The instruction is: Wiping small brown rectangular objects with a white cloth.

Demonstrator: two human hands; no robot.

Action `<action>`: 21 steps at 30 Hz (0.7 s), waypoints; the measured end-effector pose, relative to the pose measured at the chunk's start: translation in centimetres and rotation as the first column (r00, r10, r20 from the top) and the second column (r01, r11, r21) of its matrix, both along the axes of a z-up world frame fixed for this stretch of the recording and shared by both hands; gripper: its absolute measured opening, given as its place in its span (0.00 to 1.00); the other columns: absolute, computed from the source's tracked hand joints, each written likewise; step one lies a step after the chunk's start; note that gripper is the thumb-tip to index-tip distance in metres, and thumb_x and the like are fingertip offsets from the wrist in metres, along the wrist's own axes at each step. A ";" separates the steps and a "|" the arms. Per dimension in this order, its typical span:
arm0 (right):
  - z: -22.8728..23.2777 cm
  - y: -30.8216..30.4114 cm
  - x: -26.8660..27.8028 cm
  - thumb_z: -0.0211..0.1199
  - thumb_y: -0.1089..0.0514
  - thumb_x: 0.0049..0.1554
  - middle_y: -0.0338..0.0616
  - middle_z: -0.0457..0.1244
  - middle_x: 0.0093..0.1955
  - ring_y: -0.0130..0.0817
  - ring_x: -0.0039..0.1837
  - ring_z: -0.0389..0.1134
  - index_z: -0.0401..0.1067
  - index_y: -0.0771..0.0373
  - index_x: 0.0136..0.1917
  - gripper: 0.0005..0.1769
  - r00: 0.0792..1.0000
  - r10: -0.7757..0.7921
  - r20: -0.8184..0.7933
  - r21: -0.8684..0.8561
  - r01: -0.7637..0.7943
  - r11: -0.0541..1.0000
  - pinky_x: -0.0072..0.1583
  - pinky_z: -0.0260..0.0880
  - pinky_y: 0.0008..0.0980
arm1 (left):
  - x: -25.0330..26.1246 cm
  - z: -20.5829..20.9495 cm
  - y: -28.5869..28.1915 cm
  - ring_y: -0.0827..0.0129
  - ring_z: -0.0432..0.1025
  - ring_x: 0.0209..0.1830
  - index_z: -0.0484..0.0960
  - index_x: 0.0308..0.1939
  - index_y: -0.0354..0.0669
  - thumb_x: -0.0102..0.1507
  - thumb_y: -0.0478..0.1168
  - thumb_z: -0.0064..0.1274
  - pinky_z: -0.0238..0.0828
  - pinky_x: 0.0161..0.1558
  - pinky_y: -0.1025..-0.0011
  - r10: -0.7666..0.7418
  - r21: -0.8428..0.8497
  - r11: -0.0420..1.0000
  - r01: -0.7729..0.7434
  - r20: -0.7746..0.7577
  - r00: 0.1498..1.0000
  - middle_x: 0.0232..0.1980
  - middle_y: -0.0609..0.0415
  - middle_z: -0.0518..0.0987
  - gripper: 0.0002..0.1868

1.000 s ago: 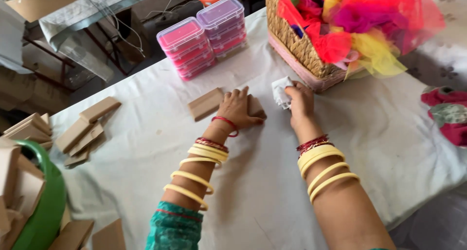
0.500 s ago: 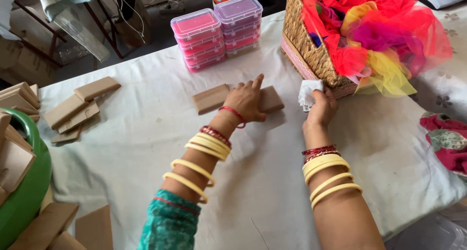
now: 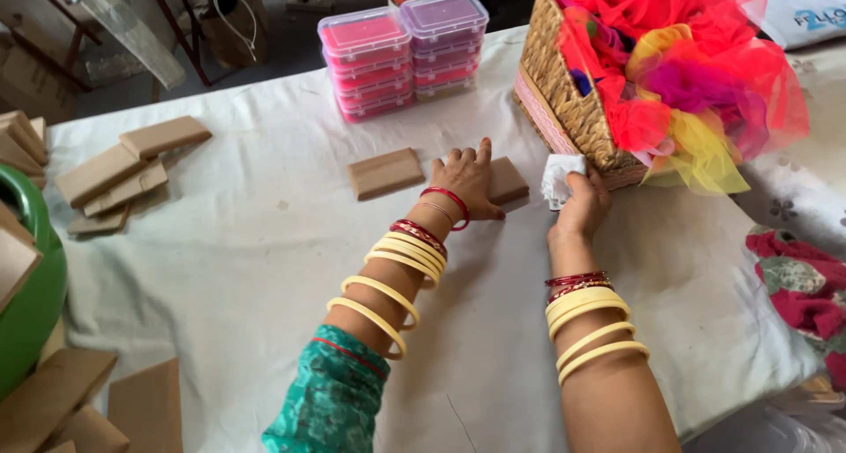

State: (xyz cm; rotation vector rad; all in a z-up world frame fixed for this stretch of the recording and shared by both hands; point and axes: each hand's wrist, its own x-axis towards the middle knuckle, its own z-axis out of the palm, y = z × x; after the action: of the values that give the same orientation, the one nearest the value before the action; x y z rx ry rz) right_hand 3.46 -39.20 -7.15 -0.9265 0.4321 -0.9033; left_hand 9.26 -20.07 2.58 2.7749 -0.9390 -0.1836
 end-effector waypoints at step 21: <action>0.1 0.0 0.1 0.57 0.67 0.49 0.41 0.71 0.47 0.32 0.47 0.72 0.79 0.66 0.54 0.20 0.998 -0.021 -0.065 -0.038 0.018 0.999 0.49 0.72 0.30 | 1.7 1.0 6.3 0.48 0.67 0.64 0.59 0.74 0.48 0.46 0.60 0.70 0.61 0.59 0.44 0.070 -0.185 0.982 -0.036 0.183 0.981 0.63 0.44 0.73 0.58</action>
State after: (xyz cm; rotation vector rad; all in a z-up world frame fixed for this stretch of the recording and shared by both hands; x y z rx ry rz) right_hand 3.55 -39.18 -7.03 -0.9900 0.4823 -0.9032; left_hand 11.00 -13.78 3.54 2.6779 -0.8738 0.1686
